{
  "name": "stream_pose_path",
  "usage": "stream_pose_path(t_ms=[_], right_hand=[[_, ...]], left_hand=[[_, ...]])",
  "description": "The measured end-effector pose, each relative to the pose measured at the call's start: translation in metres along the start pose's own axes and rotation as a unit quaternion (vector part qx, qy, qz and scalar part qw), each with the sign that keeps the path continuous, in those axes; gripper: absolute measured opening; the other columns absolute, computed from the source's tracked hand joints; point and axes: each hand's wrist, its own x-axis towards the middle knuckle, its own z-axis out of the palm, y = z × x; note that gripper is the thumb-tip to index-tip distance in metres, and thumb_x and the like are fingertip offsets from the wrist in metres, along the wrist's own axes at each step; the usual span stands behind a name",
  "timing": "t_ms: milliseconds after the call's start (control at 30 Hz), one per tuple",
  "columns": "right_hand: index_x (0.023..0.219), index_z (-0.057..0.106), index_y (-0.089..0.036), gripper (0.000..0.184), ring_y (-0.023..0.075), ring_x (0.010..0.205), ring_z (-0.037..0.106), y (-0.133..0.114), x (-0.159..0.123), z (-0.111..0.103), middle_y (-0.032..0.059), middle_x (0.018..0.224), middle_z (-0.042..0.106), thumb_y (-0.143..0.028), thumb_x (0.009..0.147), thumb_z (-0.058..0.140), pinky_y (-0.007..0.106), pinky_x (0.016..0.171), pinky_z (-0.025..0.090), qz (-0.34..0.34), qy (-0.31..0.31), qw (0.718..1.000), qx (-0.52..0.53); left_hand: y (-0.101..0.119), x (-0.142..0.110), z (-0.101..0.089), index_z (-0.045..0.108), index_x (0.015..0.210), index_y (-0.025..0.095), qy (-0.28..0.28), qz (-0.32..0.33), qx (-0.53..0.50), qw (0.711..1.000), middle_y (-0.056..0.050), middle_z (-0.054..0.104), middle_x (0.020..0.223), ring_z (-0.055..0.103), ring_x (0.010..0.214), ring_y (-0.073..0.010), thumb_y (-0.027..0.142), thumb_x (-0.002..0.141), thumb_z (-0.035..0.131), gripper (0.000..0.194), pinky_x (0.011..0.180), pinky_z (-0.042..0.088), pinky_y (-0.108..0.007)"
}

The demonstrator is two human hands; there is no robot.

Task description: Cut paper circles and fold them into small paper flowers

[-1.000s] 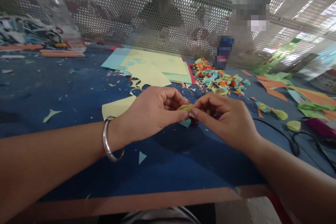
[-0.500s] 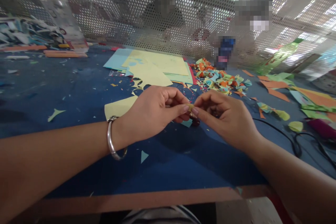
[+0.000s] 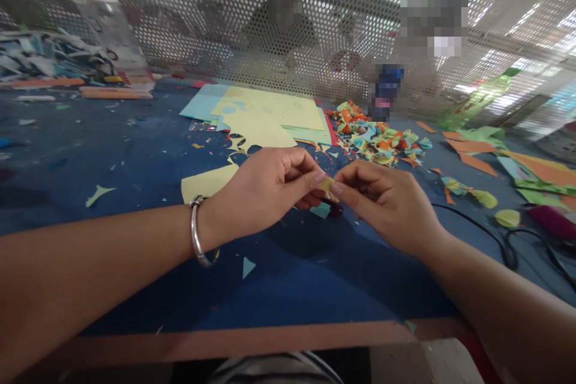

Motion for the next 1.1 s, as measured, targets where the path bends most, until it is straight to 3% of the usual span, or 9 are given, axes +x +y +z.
stream_pose_path(t_ms=[267, 367, 467, 567, 700, 900, 1100], right_hand=[[0.081, 0.063, -0.018, 0.018, 0.0079, 0.050, 0.048, 0.0038, -0.0002, -0.0010, -0.0030, 0.065, 0.058, -0.030, 0.095, 0.062, 0.022, 0.046, 0.037, 0.006, -0.011, 1.000, -0.004], [0.082, 0.063, -0.019, 0.019, 0.0082, 0.051, 0.048, 0.0051, -0.0001, -0.0010, -0.0028, 0.066, 0.059, -0.032, 0.095, 0.062, 0.022, 0.046, 0.037, 0.006, -0.016, 1.000, -0.008], [0.080, 0.062, -0.018, 0.021, 0.0081, 0.050, 0.047, 0.0038, 0.0005, -0.0012, -0.0025, 0.065, 0.059, -0.033, 0.096, 0.062, 0.022, 0.046, 0.036, 0.003, -0.017, 1.000, -0.003], [0.080, 0.063, -0.018, 0.023, 0.0082, 0.050, 0.045, 0.0020, 0.0009, -0.0016, -0.0024, 0.064, 0.058, -0.035, 0.096, 0.062, 0.022, 0.045, 0.034, 0.000, -0.020, 1.000, -0.002], [0.081, 0.063, -0.018, 0.023, 0.0086, 0.051, 0.046, 0.0029, 0.0002, -0.0015, -0.0025, 0.064, 0.058, -0.037, 0.095, 0.064, 0.022, 0.046, 0.035, 0.007, -0.021, 1.000, -0.006], [0.086, 0.067, -0.018, 0.023, 0.0107, 0.058, 0.051, 0.0050, -0.0017, -0.0015, 0.0007, 0.071, 0.065, -0.039, 0.096, 0.063, 0.022, 0.051, 0.039, 0.005, -0.033, 0.999, -0.019], [0.084, 0.068, -0.018, 0.019, 0.0094, 0.056, 0.047, 0.0023, -0.0025, -0.0024, -0.0008, 0.069, 0.064, -0.035, 0.093, 0.066, 0.022, 0.049, 0.037, 0.007, -0.039, 0.999, -0.032]], left_hand=[[-0.0002, 0.0035, -0.0031, 0.065, 0.085, 0.018, -0.012, -0.018, 0.019, 1.000, -0.004, 0.079, 0.085, 0.076, 0.072, -0.0159, 0.042, 0.097, 0.057, 0.028, 0.067, 0.060, -0.024], [-0.0021, 0.0029, -0.0027, 0.067, 0.096, 0.019, -0.004, 0.009, 0.038, 0.999, -0.005, 0.078, 0.087, 0.076, 0.077, -0.0175, 0.043, 0.094, 0.062, 0.025, 0.070, 0.059, -0.026], [-0.0018, 0.0011, -0.0017, 0.068, 0.105, 0.020, 0.001, 0.043, 0.097, 0.994, -0.004, 0.078, 0.089, 0.074, 0.081, -0.0177, 0.034, 0.087, 0.072, 0.023, 0.071, 0.056, -0.024], [0.0011, -0.0004, -0.0007, 0.070, 0.096, 0.019, -0.005, 0.048, 0.126, 0.991, -0.003, 0.078, 0.085, 0.071, 0.076, -0.0157, 0.028, 0.087, 0.069, 0.012, 0.067, 0.053, -0.022], [0.0038, 0.0000, -0.0002, 0.069, 0.089, 0.019, -0.007, 0.028, 0.090, 0.996, -0.003, 0.077, 0.079, 0.071, 0.071, -0.0154, 0.032, 0.088, 0.070, 0.013, 0.067, 0.056, -0.024], [0.0060, 0.0045, 0.0003, 0.068, 0.082, 0.014, -0.033, -0.063, -0.033, 0.997, -0.006, 0.076, 0.072, 0.072, 0.067, -0.0151, 0.031, 0.082, 0.079, 0.020, 0.066, 0.061, -0.026], [0.0040, 0.0039, -0.0007, 0.067, 0.085, 0.016, -0.042, -0.041, -0.021, 0.998, -0.005, 0.076, 0.075, 0.073, 0.069, -0.0147, 0.029, 0.084, 0.076, 0.016, 0.068, 0.060, -0.025]])
